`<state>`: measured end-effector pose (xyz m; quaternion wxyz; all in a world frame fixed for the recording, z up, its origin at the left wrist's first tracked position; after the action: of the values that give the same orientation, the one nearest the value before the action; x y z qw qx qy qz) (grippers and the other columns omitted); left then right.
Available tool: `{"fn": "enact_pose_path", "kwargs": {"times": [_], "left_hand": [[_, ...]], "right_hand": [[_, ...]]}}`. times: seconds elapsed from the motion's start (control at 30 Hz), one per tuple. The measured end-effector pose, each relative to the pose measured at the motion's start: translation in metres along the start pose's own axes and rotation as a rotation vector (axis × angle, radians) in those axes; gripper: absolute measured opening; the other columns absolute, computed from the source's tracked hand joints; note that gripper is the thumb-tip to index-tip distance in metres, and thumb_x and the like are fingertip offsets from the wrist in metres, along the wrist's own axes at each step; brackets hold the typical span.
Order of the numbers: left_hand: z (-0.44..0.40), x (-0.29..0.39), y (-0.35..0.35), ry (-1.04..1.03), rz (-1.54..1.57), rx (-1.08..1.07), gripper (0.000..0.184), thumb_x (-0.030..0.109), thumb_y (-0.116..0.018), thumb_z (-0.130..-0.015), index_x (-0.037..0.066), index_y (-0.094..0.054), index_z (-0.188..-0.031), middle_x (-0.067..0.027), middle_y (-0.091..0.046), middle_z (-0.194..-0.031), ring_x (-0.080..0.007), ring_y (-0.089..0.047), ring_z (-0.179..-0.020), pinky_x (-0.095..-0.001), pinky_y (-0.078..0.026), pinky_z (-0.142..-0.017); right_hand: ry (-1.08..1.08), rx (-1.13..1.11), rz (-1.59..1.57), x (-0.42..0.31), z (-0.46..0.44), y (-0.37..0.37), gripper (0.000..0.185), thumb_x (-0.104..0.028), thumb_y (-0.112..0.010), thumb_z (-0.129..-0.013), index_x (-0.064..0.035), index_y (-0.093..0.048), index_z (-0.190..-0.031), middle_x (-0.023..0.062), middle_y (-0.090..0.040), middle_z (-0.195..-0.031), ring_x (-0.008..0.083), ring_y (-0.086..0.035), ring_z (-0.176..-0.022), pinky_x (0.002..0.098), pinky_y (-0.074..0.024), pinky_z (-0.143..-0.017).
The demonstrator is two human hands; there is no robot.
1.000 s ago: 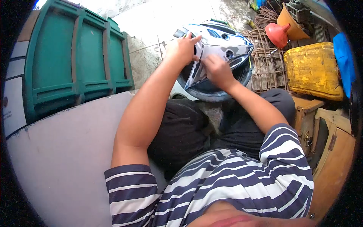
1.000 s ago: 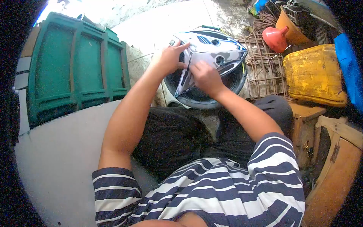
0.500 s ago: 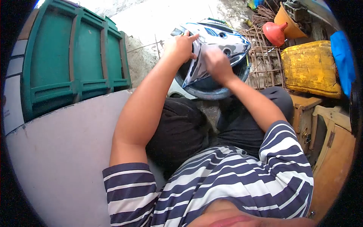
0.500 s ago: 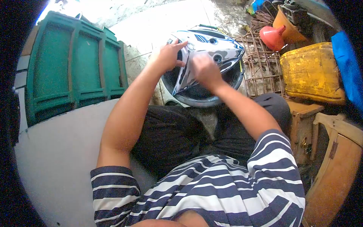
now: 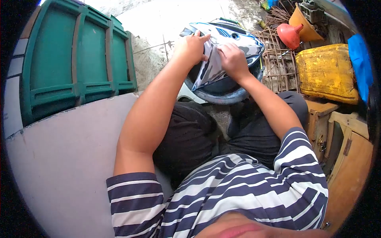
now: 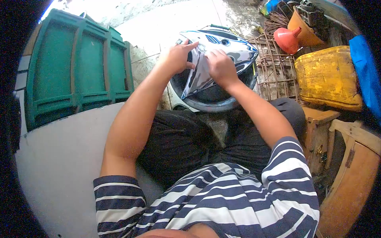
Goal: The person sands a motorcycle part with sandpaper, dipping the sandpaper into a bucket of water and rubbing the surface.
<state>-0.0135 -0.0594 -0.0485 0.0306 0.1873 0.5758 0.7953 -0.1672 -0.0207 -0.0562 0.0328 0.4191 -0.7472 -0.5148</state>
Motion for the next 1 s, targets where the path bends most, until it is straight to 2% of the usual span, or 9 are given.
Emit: {"fn": "enact_pose_path", "kwargs": {"times": [0.07, 0.13, 0.3, 0.43, 0.57, 0.67, 0.83, 0.97, 1.0], "left_hand": [[0.003, 0.002, 0.006, 0.008, 0.004, -0.001, 0.099, 0.037, -0.093, -0.072, 0.029, -0.048, -0.159, -0.0205, -0.05, -0.159, -0.0402, -0.062, -0.131, -0.0492, -0.051, -0.11], [0.006, 0.002, 0.007, 0.025, 0.007, -0.001, 0.098, 0.036, -0.094, -0.072, 0.029, -0.049, -0.158, -0.0205, -0.051, -0.159, -0.0409, -0.061, -0.131, -0.0492, -0.051, -0.111], [0.002, -0.003, -0.004, 0.009, 0.074, 0.015, 0.098, 0.033, -0.095, -0.069, 0.028, -0.051, -0.157, -0.0213, -0.051, -0.158, -0.043, -0.06, -0.132, -0.0487, -0.049, -0.112], [0.0, -0.005, 0.008, 0.015, 0.109, -0.004, 0.098, 0.032, -0.096, -0.068, 0.027, -0.053, -0.156, -0.0221, -0.051, -0.158, -0.0434, -0.059, -0.132, -0.0482, -0.048, -0.113], [-0.003, -0.006, 0.003, 0.028, 0.132, 0.001, 0.097, 0.03, -0.097, -0.065, 0.025, -0.057, -0.153, -0.0222, -0.052, -0.157, -0.043, -0.058, -0.133, -0.0479, -0.046, -0.115], [-0.004, -0.007, 0.001, 0.025, 0.158, 0.007, 0.099, 0.03, -0.098, -0.063, 0.024, -0.057, -0.153, -0.0222, -0.052, -0.157, -0.0427, -0.058, -0.133, -0.0476, -0.046, -0.115], [-0.005, -0.009, -0.002, 0.022, 0.148, 0.024, 0.099, 0.031, -0.099, -0.062, 0.023, -0.058, -0.152, -0.0229, -0.052, -0.156, -0.0426, -0.059, -0.133, -0.0478, -0.047, -0.115], [-0.007, -0.006, 0.003, 0.006, 0.137, 0.038, 0.1, 0.029, -0.099, -0.061, 0.023, -0.058, -0.152, -0.0233, -0.053, -0.155, -0.0427, -0.06, -0.132, -0.0476, -0.047, -0.114], [-0.004, -0.005, 0.003, 0.006, 0.136, 0.039, 0.1, 0.029, -0.099, -0.061, 0.023, -0.059, -0.152, -0.0234, -0.053, -0.155, -0.0427, -0.06, -0.132, -0.0476, -0.047, -0.114]], "right_hand": [[0.033, -0.059, 0.045, -0.004, 0.012, -0.006, 0.008, -0.006, -0.062, -0.087, -0.0025, -0.064, -0.093, 0.0176, -0.064, -0.086, 0.0383, -0.066, -0.086, 0.0494, -0.0556, -0.076], [0.021, -0.075, -0.144, -0.024, 0.02, -0.003, 0.01, -0.005, -0.063, -0.085, -0.0024, -0.065, -0.095, 0.0181, -0.064, -0.087, 0.0388, -0.066, -0.088, 0.0491, -0.0557, -0.078], [-0.047, 0.039, -0.063, 0.006, -0.01, 0.007, 0.009, -0.007, -0.062, -0.087, -0.0025, -0.066, -0.093, 0.0188, -0.064, -0.087, 0.0391, -0.065, -0.09, 0.0494, -0.0547, -0.081], [-0.035, -0.066, -0.133, -0.02, 0.009, 0.003, 0.008, -0.008, -0.06, -0.09, -0.0017, -0.064, -0.088, 0.0186, -0.066, -0.087, 0.0403, -0.065, -0.089, 0.0509, -0.0542, -0.08], [-0.115, 0.045, -0.06, 0.007, -0.017, 0.017, 0.005, -0.006, -0.061, -0.087, -0.0017, -0.064, -0.09, 0.0194, -0.066, -0.087, 0.0398, -0.067, -0.09, 0.0491, -0.0551, -0.08], [-0.037, -0.053, -0.091, -0.013, 0.005, 0.0, 0.009, -0.007, -0.06, -0.09, -0.0009, -0.066, -0.092, 0.0209, -0.068, -0.091, 0.041, -0.067, -0.091, 0.0505, -0.0548, -0.08], [-0.286, -0.001, -0.046, 0.022, -0.019, 0.017, 0.013, -0.01, -0.06, -0.097, -0.0001, -0.066, -0.091, 0.0224, -0.068, -0.092, 0.0425, -0.067, -0.092, 0.0522, -0.0545, -0.082], [-0.098, 0.004, -0.119, -0.006, -0.016, 0.012, 0.02, -0.012, -0.06, -0.098, 0.0022, -0.071, -0.093, 0.025, -0.07, -0.092, 0.043, -0.068, -0.091, 0.0508, -0.0552, -0.083], [-0.196, -0.019, -0.114, 0.001, -0.019, 0.016, 0.02, -0.013, -0.06, -0.098, 0.0023, -0.072, -0.093, 0.0258, -0.071, -0.092, 0.0434, -0.069, -0.09, 0.0511, -0.0554, -0.082]]}}
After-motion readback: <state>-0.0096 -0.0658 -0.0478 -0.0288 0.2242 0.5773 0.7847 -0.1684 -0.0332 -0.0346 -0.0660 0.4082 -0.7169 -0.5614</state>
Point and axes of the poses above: each hand's wrist, its own z-axis away from the middle knuckle, its own y-axis out of the back of the hand, x = y × z, the point moved 6 cm from there along -z, towards the middle knuckle
